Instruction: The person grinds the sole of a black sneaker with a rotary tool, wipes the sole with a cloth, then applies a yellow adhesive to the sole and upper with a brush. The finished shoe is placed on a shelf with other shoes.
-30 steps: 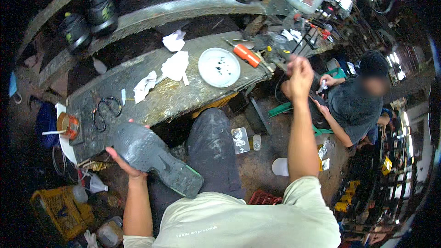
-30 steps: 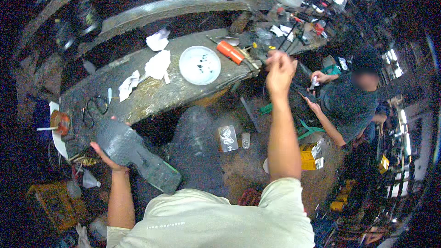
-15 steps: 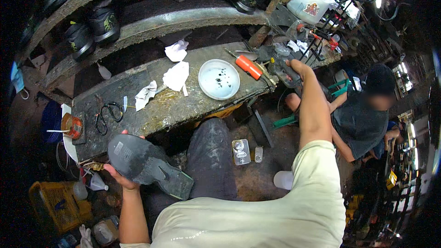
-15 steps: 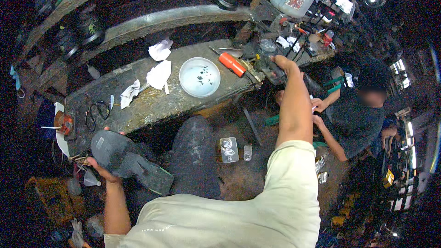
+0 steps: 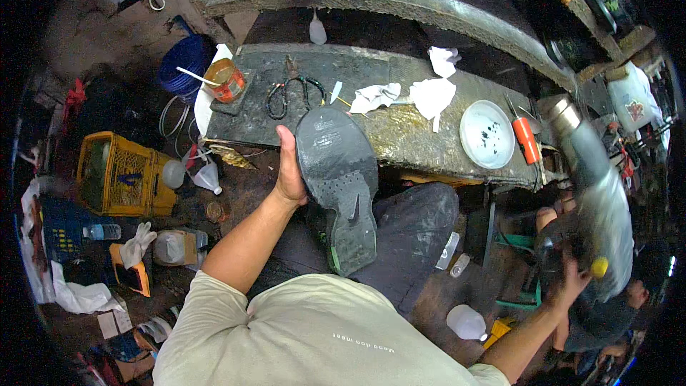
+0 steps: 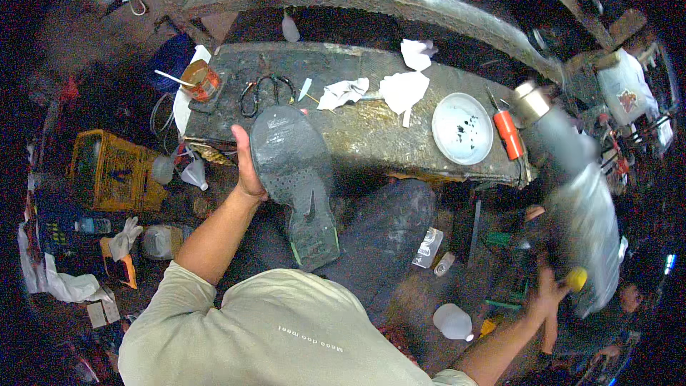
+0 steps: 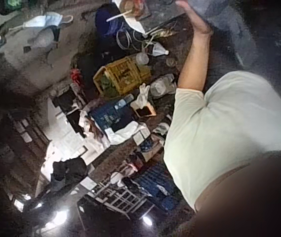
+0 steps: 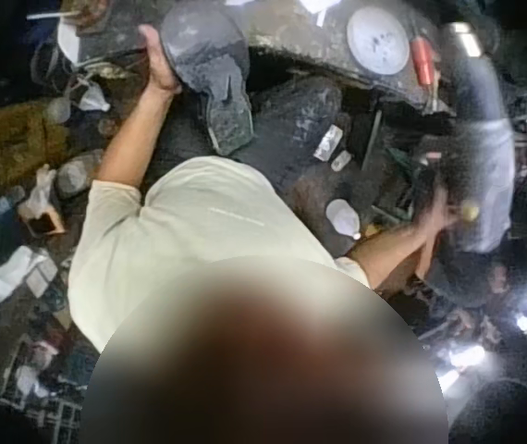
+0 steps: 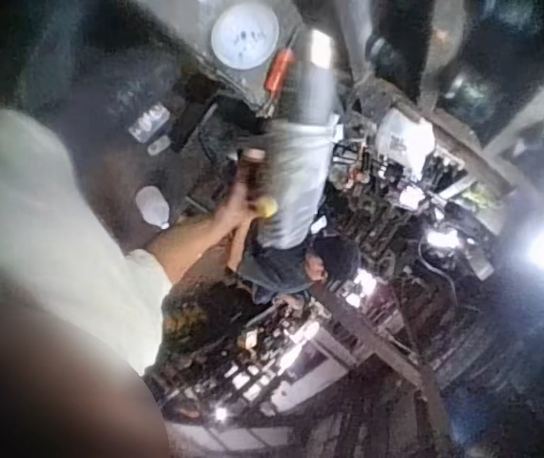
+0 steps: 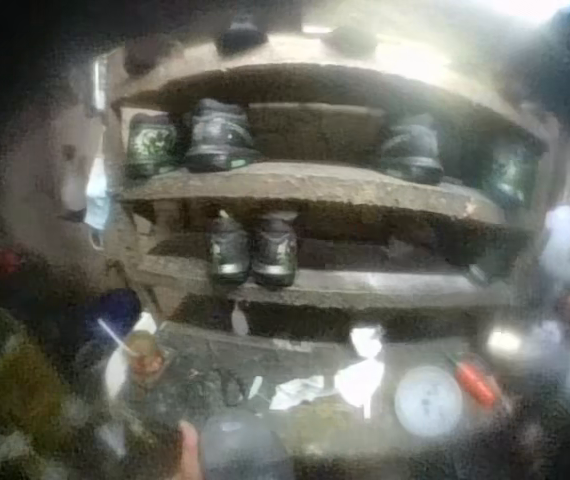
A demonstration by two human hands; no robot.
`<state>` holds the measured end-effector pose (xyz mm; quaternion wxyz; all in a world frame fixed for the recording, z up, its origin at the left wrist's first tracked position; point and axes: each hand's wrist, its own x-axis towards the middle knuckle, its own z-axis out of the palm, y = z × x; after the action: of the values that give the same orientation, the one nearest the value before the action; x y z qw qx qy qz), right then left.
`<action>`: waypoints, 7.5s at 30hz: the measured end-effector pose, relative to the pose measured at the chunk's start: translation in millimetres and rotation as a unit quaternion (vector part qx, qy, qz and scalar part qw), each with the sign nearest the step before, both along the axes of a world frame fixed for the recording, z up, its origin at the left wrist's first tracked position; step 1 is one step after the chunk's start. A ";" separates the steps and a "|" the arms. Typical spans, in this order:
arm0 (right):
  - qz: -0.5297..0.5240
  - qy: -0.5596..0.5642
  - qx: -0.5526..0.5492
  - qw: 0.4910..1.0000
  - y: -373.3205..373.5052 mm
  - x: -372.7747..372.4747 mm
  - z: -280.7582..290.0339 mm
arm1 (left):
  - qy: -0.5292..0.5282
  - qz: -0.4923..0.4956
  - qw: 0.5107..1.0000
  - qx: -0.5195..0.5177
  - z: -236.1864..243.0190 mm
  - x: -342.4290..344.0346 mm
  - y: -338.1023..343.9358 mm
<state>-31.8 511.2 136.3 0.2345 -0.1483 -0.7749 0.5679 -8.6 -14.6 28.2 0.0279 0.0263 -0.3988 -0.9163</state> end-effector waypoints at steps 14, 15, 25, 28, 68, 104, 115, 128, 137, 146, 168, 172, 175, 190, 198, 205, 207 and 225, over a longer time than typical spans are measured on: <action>0.218 -0.125 0.138 0.958 -85.2 14.4 -45.3 | -0.004 -0.043 0.999 -0.028 25.2 30.9 -13.6; 0.218 -0.126 0.142 0.957 -85.2 12.6 -45.0 | -0.001 -0.045 0.998 -0.038 25.1 32.2 -14.8; 0.154 -0.071 0.125 0.977 -83.5 -2.7 -39.8 | -0.014 -0.068 0.996 -0.058 19.4 37.1 -17.4; 0.141 -0.055 0.118 0.982 -81.7 -5.8 -37.9 | -0.017 -0.071 0.996 -0.047 20.2 36.8 -15.5; 0.166 -0.084 0.123 0.975 -90.6 -16.6 -30.4 | 0.075 -0.013 0.973 -0.218 15.6 53.2 -28.0; 0.172 -0.124 0.158 0.965 -88.5 1.4 -22.0 | 0.054 0.003 0.991 -0.121 15.3 50.6 -27.7; 0.167 -0.154 0.178 0.957 -79.5 24.0 -20.8 | 0.020 -0.057 0.998 -0.002 3.1 37.4 -9.1; 0.123 -0.233 0.218 0.940 -48.1 101.0 -15.5 | -0.055 -0.111 0.992 0.022 -29.0 9.2 45.5; 0.072 -0.241 0.212 0.944 -31.1 114.7 -12.3 | -0.041 -0.222 0.973 -0.052 -29.7 -5.4 77.8; 0.023 -0.251 0.172 0.952 -27.8 99.1 18.0 | -0.038 -0.228 0.973 -0.005 -28.5 -11.5 76.9; 0.021 -0.234 0.062 0.970 39.7 -214.8 -41.8 | 0.022 -0.145 0.988 0.044 -34.5 8.0 28.5; 0.093 0.116 0.475 0.867 -74.7 -198.6 -16.7 | 0.039 -0.124 0.989 0.077 -38.2 6.6 21.0; 0.338 0.023 0.294 0.894 -216.0 -169.4 -46.6 | 0.032 -0.134 0.988 0.075 -36.2 8.2 19.4; 0.438 -0.101 -0.032 0.893 -319.4 -186.9 -79.8 | 0.046 -0.124 0.984 0.116 -39.8 24.2 1.5; 0.263 -0.110 0.096 0.954 -161.2 -194.3 -50.7 | 0.004 -0.184 0.980 0.070 -57.0 -3.8 35.9; 0.289 -0.028 0.470 0.834 -168.1 -202.7 -98.0 | -0.061 -0.262 0.962 0.046 -72.9 -20.2 53.8; 0.299 -0.047 0.545 0.782 -171.0 -206.7 -104.5 | -0.083 -0.252 0.964 0.009 -74.6 -21.1 60.3; 0.308 -0.118 0.296 0.896 -157.2 -199.4 -89.9 | 0.012 -0.302 0.953 -0.005 -44.9 -42.6 82.3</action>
<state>-231.1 354.0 46.4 -0.0128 0.1082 -0.9360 0.3347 -51.3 67.7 -16.6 -0.2454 -0.1063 -0.3922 -0.8801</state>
